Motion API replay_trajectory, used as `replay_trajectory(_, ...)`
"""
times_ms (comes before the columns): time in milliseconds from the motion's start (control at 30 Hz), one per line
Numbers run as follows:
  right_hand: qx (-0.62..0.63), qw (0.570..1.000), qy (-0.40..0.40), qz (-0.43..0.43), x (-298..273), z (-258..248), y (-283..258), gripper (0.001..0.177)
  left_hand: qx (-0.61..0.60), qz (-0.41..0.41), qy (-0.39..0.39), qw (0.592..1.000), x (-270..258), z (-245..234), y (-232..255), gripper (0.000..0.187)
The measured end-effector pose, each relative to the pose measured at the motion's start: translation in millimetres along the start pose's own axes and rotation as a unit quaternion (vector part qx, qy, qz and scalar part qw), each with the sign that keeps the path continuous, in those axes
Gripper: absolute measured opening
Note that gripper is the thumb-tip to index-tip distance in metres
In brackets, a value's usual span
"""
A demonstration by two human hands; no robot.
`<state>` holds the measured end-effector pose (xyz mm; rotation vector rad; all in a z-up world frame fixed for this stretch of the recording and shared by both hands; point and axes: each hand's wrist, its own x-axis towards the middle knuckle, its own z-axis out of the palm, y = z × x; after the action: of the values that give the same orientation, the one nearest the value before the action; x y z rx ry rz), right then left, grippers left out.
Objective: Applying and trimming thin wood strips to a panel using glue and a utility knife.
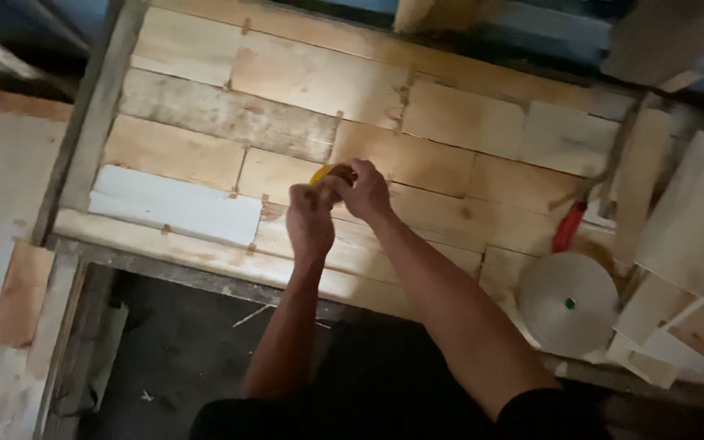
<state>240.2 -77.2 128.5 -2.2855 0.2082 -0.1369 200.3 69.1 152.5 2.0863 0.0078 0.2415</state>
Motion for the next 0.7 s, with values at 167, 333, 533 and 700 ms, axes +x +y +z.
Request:
replay_trajectory(167, 0.126, 0.992, 0.024, 0.013, -7, -16, 6, 0.041, -0.092, -0.054, 0.003, 0.994, -32, -15, 30, 0.02)
replay_trajectory(333, 0.17, 0.984, 0.041, 0.041, -31, -47, 49, 0.032, -0.188, -0.028, 0.024, 0.981, -73, 5, 31, 0.023)
replay_trajectory(533, 0.184, 0.98, -0.035, 0.07, -72, -110, 119, 0.031, -0.239, -0.04, -0.035, 0.969, -104, 63, 42, 0.028)
replay_trajectory(700, 0.118, 0.987, 0.044, 0.103, -87, -184, 122, 0.024, -0.182, -0.113, -0.126, 0.969, -105, 103, 83, 0.029)
